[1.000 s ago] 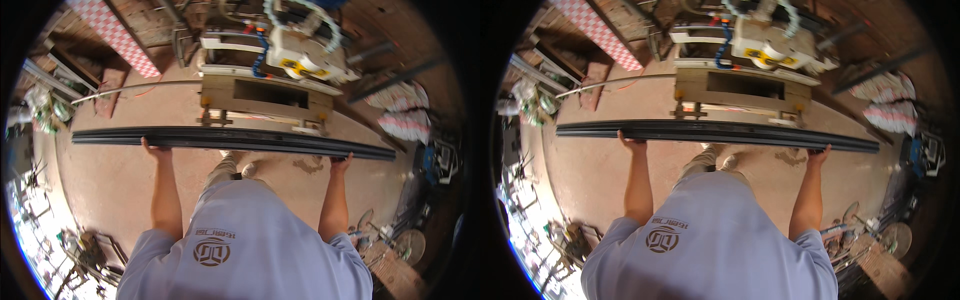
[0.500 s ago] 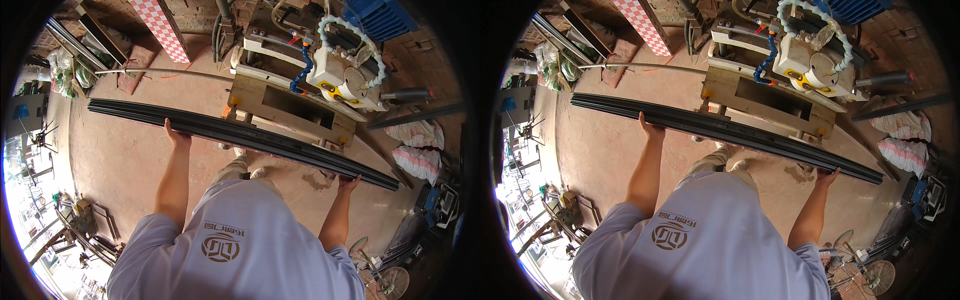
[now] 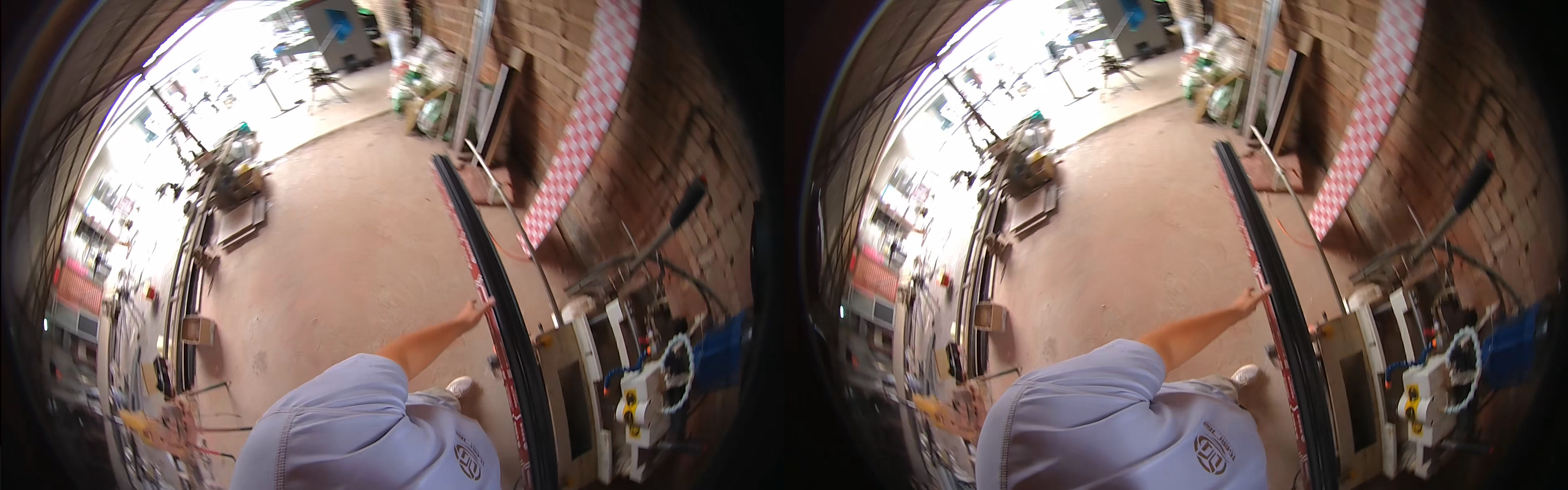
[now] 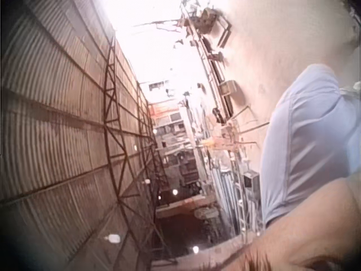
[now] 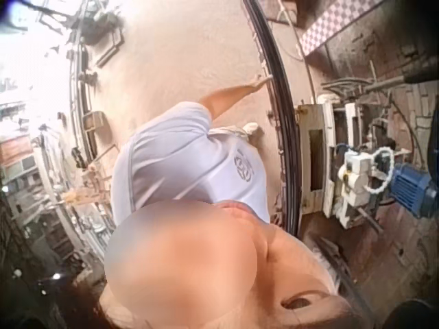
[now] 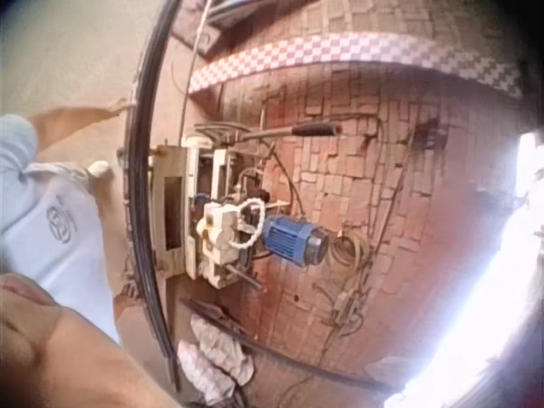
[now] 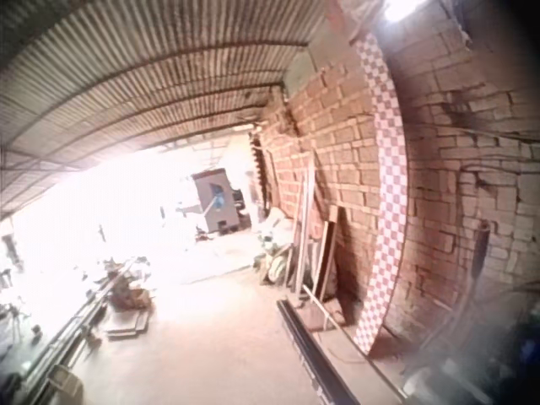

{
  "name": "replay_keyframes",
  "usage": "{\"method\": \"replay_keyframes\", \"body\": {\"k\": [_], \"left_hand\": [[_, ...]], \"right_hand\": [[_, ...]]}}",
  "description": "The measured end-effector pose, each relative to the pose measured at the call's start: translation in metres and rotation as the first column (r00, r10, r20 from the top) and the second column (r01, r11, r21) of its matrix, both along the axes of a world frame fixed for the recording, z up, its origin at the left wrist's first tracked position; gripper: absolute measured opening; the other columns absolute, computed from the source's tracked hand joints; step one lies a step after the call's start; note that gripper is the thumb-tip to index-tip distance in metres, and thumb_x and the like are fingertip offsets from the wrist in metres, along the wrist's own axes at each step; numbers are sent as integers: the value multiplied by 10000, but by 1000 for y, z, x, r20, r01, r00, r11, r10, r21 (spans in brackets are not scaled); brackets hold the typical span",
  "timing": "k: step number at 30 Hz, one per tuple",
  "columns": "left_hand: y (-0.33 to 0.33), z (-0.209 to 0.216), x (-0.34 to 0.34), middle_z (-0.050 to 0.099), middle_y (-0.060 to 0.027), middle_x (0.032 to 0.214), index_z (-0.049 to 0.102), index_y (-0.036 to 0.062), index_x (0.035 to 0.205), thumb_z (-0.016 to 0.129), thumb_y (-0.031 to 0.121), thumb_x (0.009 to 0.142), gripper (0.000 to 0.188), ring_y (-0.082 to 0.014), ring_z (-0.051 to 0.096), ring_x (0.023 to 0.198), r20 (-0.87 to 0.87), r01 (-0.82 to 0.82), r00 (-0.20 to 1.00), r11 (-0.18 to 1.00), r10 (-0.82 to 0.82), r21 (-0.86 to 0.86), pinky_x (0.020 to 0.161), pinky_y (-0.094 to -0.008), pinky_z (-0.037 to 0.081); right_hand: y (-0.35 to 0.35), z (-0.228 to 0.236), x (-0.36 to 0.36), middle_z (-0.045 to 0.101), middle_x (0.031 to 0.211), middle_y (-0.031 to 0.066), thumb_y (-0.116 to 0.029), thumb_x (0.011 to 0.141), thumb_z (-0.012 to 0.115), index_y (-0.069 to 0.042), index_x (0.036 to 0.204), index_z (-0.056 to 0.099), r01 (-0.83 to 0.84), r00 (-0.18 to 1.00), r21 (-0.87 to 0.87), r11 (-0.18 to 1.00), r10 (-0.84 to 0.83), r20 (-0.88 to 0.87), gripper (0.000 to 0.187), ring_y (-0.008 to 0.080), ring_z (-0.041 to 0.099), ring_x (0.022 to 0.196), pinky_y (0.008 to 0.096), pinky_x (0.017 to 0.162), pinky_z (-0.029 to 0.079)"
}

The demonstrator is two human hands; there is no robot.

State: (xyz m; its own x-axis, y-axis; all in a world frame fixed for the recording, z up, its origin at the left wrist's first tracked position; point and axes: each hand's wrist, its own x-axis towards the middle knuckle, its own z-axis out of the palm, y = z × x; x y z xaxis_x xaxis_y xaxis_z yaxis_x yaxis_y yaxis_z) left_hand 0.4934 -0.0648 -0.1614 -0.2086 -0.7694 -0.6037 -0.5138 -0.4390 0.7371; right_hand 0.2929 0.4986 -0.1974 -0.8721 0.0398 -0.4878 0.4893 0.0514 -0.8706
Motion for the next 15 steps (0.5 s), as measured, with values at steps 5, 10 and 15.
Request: {"method": "replay_keyframes", "body": {"k": [5,10,15], "left_hand": [[58,-8,102,576,-188,1326,498,57,1367,596,724,801,880,-359,554,1222,254,383,915,876,-315,-292,1006,-429,457],[111,-59,263,665,-137,1086,698,66,965,515,329,933,322,-329,621,1060,726,924,294,379,-622,-50,888,-461,514],[144,-56,387,692,-150,1101,742,54,978,554,380,897,385,-323,637,1068,735,866,335,499,-590,5,899,-452,519]], "right_hand": [[-126,13,19,502,1295,249,-440,905,583,22,1275,500,-427,896,106,898,436,-85,598,393,522,1166,500,994,443],[-189,26,46,520,1230,242,-407,912,572,10,1216,523,-699,676,171,695,719,-160,518,394,530,1108,499,950,447],[-227,26,80,537,1164,235,-374,919,561,-2,1157,547,-840,440,257,478,877,-192,441,396,539,1051,499,906,451]]}}
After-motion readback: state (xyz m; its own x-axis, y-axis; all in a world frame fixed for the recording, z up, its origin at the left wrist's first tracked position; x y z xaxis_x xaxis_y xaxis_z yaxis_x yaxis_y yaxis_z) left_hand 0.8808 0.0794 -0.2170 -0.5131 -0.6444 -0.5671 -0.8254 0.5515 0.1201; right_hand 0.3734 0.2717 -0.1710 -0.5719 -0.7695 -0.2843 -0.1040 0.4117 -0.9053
